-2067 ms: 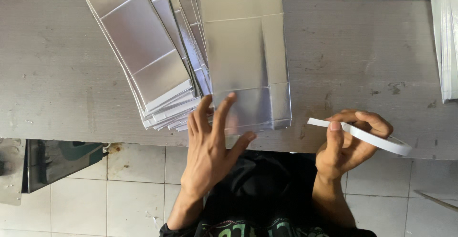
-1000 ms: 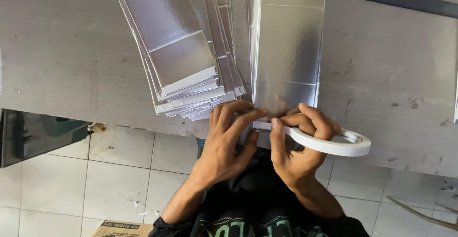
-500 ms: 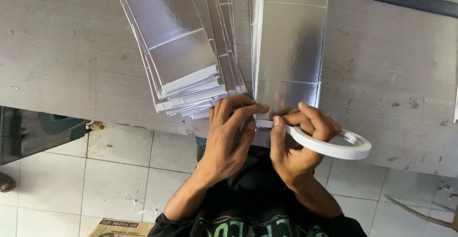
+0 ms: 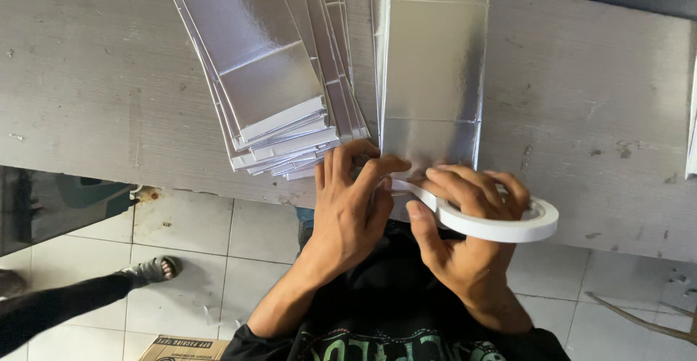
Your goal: The person applies white adhesive tape to the edges of rectangular metallic panels. They hold the tape roll in one hand and smooth the tape onto the panel edges with the other, repeating the process for multiple panels stacked on a table.
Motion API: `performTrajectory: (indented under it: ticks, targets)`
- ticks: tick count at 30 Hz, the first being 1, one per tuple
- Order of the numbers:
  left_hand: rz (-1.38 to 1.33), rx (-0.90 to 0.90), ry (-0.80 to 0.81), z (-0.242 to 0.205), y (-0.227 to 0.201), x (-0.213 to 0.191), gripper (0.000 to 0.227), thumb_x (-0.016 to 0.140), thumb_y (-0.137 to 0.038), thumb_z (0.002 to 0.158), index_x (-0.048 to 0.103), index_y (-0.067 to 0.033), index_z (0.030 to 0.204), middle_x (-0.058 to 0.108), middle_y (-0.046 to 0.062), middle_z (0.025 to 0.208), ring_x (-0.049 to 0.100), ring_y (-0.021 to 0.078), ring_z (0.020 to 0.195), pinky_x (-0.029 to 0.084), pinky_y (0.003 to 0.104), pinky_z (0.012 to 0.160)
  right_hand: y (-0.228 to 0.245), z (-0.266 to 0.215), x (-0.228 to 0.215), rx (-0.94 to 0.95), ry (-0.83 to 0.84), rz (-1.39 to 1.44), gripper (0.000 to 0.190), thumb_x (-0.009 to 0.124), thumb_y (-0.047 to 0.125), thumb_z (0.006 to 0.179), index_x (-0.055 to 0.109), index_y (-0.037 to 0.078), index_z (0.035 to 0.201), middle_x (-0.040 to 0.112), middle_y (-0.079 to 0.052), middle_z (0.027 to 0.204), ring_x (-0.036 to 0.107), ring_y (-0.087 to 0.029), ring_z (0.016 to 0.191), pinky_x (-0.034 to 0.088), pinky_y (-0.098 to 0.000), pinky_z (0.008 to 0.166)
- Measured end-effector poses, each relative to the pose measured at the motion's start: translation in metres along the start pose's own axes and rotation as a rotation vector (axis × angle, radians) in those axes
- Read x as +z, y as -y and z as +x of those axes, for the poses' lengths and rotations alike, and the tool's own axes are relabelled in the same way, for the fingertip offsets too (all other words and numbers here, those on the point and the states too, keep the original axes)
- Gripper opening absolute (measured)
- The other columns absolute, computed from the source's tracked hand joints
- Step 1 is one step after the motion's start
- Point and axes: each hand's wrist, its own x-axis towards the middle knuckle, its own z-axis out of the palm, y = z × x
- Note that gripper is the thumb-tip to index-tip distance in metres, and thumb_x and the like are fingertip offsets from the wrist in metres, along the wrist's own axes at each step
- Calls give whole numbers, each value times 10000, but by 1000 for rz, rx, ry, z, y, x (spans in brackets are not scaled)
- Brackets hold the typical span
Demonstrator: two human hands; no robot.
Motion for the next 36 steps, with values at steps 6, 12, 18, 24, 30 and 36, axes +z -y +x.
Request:
performTrajectory:
  ticks: [6, 12, 18, 24, 30, 36]
  targets:
    - [-13, 3, 6, 1, 0, 0, 294, 483, -112, 965, 619, -203, 1210, 509, 105, 1198, 505, 289, 1097, 361, 433, 938, -19, -13, 16, 40, -426, 290, 324, 555, 226, 1002, 581, -56, 1159, 651, -310, 1269, 660, -446, 1262, 456, -527, 1226]
    - [-46, -18, 13, 3, -4, -3, 299, 473, -104, 977, 626, -198, 1217, 508, 97, 1201, 506, 256, 1125, 340, 422, 978, -30, -16, 4, 363, -376, 620, 433, 515, 53, 967, 373, -5, 1372, 604, -172, 728, 636, -250, 708, 553, -444, 1050]
    - [-42, 22, 18, 2, 3, -1, 301, 498, -142, 992, 647, -225, 1241, 491, 94, 1139, 511, 345, 1048, 381, 437, 908, -64, -39, 31, 209, -416, 393, 449, 572, 51, 999, 363, -124, 1356, 569, -130, 719, 577, -228, 663, 492, -417, 886]
    - [-34, 23, 3, 2, 1, -1, 292, 485, -154, 1012, 659, -219, 1237, 495, 88, 1130, 508, 326, 1048, 372, 423, 914, -61, -31, 31, 182, -406, 344, 711, 812, 149, 843, 377, -130, 1332, 574, -128, 724, 547, -197, 640, 487, -379, 838]
    - [-35, 36, -13, 2, 2, 1, 278, 497, -151, 1003, 660, -211, 1220, 498, 93, 1137, 514, 336, 1036, 373, 425, 901, -53, -24, 31, 164, -421, 306, 661, 816, 191, 871, 415, -121, 1294, 591, -102, 721, 482, -166, 657, 435, -325, 834]
    - [-19, 32, -84, 1, -5, 7, 295, 505, -92, 968, 649, -204, 1201, 508, 134, 1233, 540, 355, 1086, 401, 450, 918, -58, -27, 33, 148, -423, 279, 662, 848, 186, 867, 437, -117, 1289, 605, -112, 721, 513, -184, 647, 440, -357, 817]
